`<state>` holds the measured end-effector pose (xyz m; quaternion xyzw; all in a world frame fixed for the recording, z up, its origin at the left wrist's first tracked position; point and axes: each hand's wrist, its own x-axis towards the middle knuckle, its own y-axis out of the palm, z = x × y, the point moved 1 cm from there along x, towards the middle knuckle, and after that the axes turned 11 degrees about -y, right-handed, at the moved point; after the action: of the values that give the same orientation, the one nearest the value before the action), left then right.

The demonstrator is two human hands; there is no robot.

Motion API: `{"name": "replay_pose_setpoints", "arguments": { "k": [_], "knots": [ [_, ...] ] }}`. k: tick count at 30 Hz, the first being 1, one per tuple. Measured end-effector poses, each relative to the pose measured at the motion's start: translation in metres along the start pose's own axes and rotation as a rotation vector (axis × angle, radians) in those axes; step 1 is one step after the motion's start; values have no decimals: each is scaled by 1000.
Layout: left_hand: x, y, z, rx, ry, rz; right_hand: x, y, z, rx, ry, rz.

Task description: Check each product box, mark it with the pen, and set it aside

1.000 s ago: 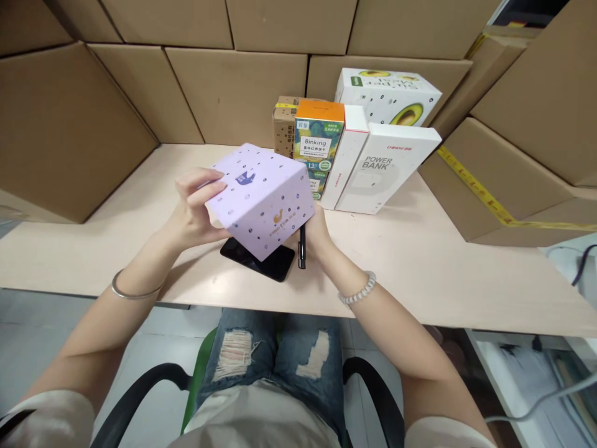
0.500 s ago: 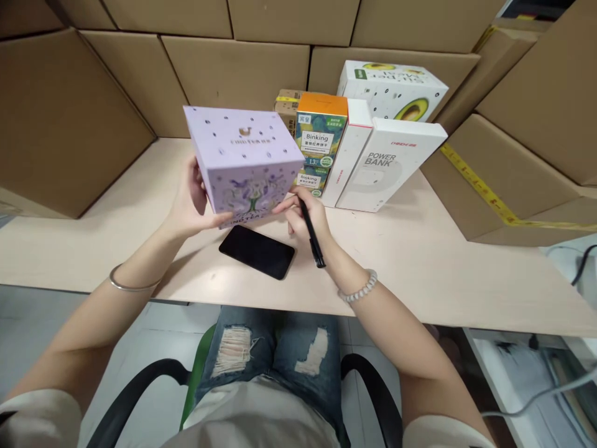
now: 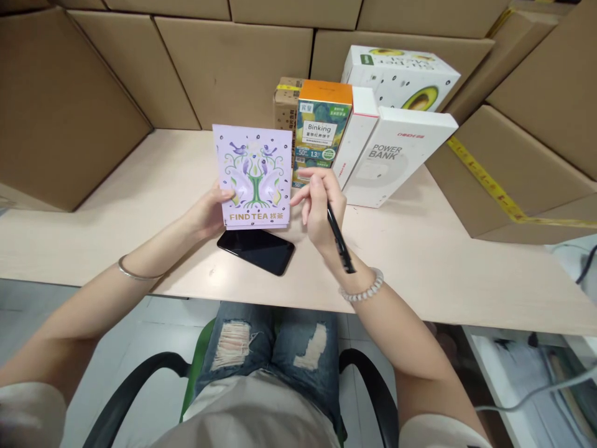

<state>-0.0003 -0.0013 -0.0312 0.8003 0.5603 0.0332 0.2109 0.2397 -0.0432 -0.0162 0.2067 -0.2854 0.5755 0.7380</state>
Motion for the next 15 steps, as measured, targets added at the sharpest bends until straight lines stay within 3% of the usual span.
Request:
{"name": "replay_pose_setpoints", "arguments": {
  "k": [5, 9, 15],
  "knots": [
    [-1, -1, -1, 62, 11, 43, -6, 3, -9, -9, -66, 59],
    [-5, 1, -5, 134, 68, 107, -13, 4, 4, -69, -169, 107],
    [-7, 3, -7, 172, -9, 58, -16, 9, 28, -482, -363, 380]
  ]
}}
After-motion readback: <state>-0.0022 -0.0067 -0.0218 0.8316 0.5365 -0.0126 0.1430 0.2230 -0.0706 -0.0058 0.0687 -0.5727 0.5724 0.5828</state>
